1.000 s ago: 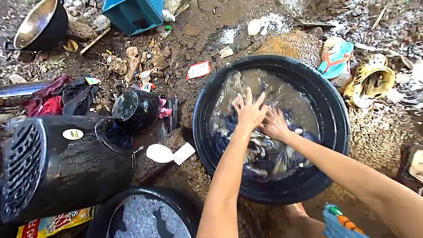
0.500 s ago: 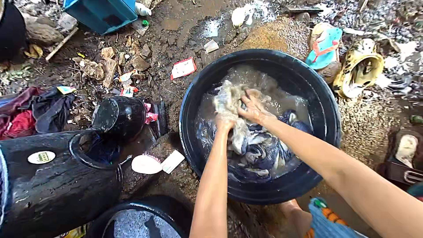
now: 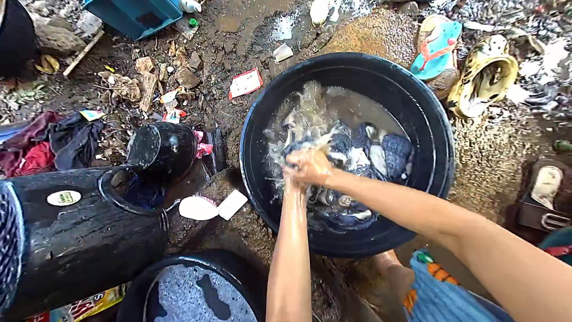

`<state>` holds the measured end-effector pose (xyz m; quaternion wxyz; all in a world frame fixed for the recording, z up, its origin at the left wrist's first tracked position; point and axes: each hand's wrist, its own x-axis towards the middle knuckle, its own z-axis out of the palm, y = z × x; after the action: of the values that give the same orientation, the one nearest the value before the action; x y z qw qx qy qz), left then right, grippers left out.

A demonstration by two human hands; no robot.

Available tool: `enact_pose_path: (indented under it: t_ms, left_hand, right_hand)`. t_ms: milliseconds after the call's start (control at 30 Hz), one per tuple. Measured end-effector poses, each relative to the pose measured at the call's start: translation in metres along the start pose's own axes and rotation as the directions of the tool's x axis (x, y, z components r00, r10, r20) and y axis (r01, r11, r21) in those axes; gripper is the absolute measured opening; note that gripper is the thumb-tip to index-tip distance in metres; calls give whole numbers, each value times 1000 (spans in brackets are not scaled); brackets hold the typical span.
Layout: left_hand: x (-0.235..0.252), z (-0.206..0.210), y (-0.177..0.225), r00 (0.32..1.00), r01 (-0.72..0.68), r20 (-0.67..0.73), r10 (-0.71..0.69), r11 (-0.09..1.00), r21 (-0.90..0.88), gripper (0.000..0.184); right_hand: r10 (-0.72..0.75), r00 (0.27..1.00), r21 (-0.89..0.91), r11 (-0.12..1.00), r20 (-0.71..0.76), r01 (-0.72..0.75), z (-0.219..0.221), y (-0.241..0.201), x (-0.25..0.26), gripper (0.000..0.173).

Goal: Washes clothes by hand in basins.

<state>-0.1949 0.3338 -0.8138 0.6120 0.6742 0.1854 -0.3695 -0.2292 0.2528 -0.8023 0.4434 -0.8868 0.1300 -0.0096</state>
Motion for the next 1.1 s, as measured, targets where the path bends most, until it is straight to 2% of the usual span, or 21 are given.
enact_pose_path:
  t_ms: [67,100,167,233,300,367,400,433,467,500,533,600,667,700,767,833,900,1000,1033,1067,1100]
  left_hand:
    - [-20,4,-1,989,150,47,-142,942,-299,46]
    - [-28,1,-3,986,165,77,-148,931,-325,46]
    - [-43,-16,1,995,45,94,-37,995,-84,33]
    - [-59,-28,1,995,62,70,-64,998,25,34]
    - [-72,-28,11,984,173,55,-171,984,-42,43]
    - [-95,-46,25,985,144,63,-161,967,210,41]
    - [-100,-54,34,993,58,64,-96,895,442,35]
    - [-100,-62,40,998,-49,64,6,718,695,31]
    - [-97,-66,46,994,-100,65,90,470,877,35]
    - [-96,-64,52,990,-94,64,125,255,962,47]
    - [-94,-60,50,983,-101,81,165,115,988,64]
    - [-80,-43,32,927,-256,246,282,-4,967,97]
    - [-53,-13,8,848,-487,467,250,22,873,107]
    - [-36,2,-5,832,-534,523,183,14,845,109]
    - [3,24,-14,829,-549,545,126,-2,836,118]
    - [39,34,1,845,-532,524,106,66,844,119]
    - [71,41,15,852,-523,512,109,139,841,103]
    - [84,54,39,909,-415,416,17,109,903,70]
    - [80,52,39,918,-397,396,28,82,914,59]
    - [78,51,37,934,-356,355,36,13,934,52]
    - [78,55,41,950,-310,310,27,-30,950,49]
  right_hand:
    - [146,984,-32,989,97,-144,-18,11,17,38]
    - [156,978,-53,987,136,-150,-19,6,15,40]
    - [16,987,-66,998,159,-5,-9,-21,-2,40]
    - [-57,990,-43,997,130,64,1,-20,-19,41]
    - [99,993,-80,992,57,-94,-17,19,-1,46]
    - [183,974,-117,973,-133,-199,-34,60,5,50]
    - [186,959,-112,971,-215,-213,-49,77,4,49]
    - [221,936,-72,966,-275,-250,-66,94,-2,49]
    - [331,897,-1,938,-294,-347,-83,109,-12,55]
    - [438,853,59,896,-284,-441,-92,120,-25,63]
    - [498,829,62,864,-254,-500,-89,124,-42,71]
    - [481,858,-67,864,-181,-499,-48,107,-81,81]
    - [373,917,-239,886,-143,-397,-4,95,-110,92]
    - [339,936,-287,891,-98,-352,4,96,-115,90]
    - [419,906,-294,874,53,-387,-4,103,-99,83]
    - [454,888,-244,872,77,-425,-17,114,-71,77]
    - [434,900,-97,898,35,-429,-22,133,-41,69]
    - [358,914,82,934,-193,-349,-15,153,-2,48]
    - [366,885,58,929,-289,-366,-11,148,0,44]
    - [630,768,-45,775,113,-630,-54,112,10,46]
    - [765,603,-127,637,225,-760,-75,90,22,44]
